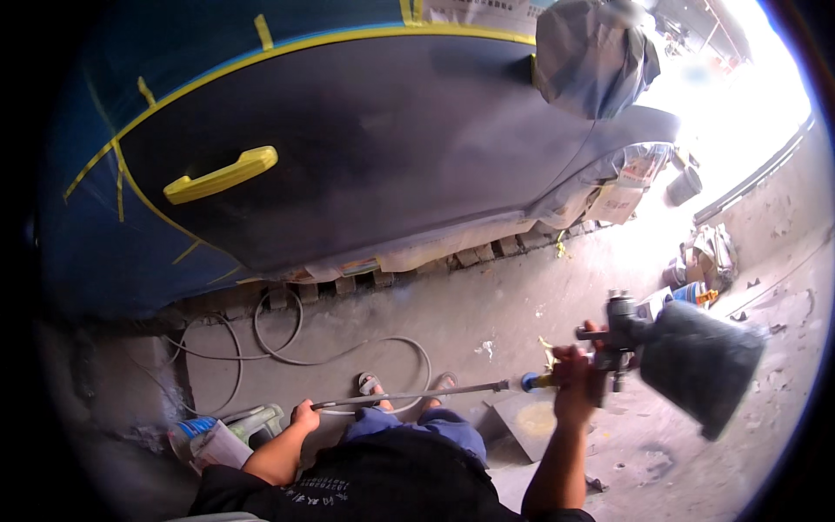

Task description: The person uses a spray gun to apply gray paint to the front fender of a car. They repeatedly touch the painted surface with their hand to check the finish and move around the vehicle to cover different areas.

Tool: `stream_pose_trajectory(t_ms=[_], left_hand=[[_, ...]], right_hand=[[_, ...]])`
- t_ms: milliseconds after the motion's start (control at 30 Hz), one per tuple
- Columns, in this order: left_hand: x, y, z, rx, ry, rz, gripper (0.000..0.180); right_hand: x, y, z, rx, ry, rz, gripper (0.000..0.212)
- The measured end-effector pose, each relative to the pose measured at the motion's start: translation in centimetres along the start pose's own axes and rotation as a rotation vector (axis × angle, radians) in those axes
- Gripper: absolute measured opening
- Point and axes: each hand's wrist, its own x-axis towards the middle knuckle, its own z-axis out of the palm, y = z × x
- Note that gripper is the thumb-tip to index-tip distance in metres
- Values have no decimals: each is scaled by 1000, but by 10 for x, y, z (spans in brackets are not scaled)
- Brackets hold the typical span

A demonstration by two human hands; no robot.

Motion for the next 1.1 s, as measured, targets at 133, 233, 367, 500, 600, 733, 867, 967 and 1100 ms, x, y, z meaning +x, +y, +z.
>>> stream_pose_trajectory(t_ms=[133,233,367,500,600,733,867,967,1100], left_hand=[[-8,14,-13,-7,-22,57,25],[12,10,1,57,22,42,28],[44,23,23,43,193,-13,27],[101,33,53,22,310,69,28],[153,49,79,32,363,128,29],[219,74,117,-31,461,167,31],[270,96,142,-74,592,257,31],[304,102,164,-103,628,294,30],[329,108,181,-157,575,295,28]], right_hand=[[-16,84,-11,-62,-45,221,51],[-27,135,-11,-102,-57,402,49],[-31,218,-15,-363,-131,362,24],[-31,301,-19,-653,-339,-95,24],[-41,363,-18,-465,-363,69,20],[-42,445,-19,-472,-503,5,12],[-42,514,-9,-632,-604,-230,9],[-57,592,-13,-605,-600,-183,9],[-57,642,-23,-717,-770,-131,19]])
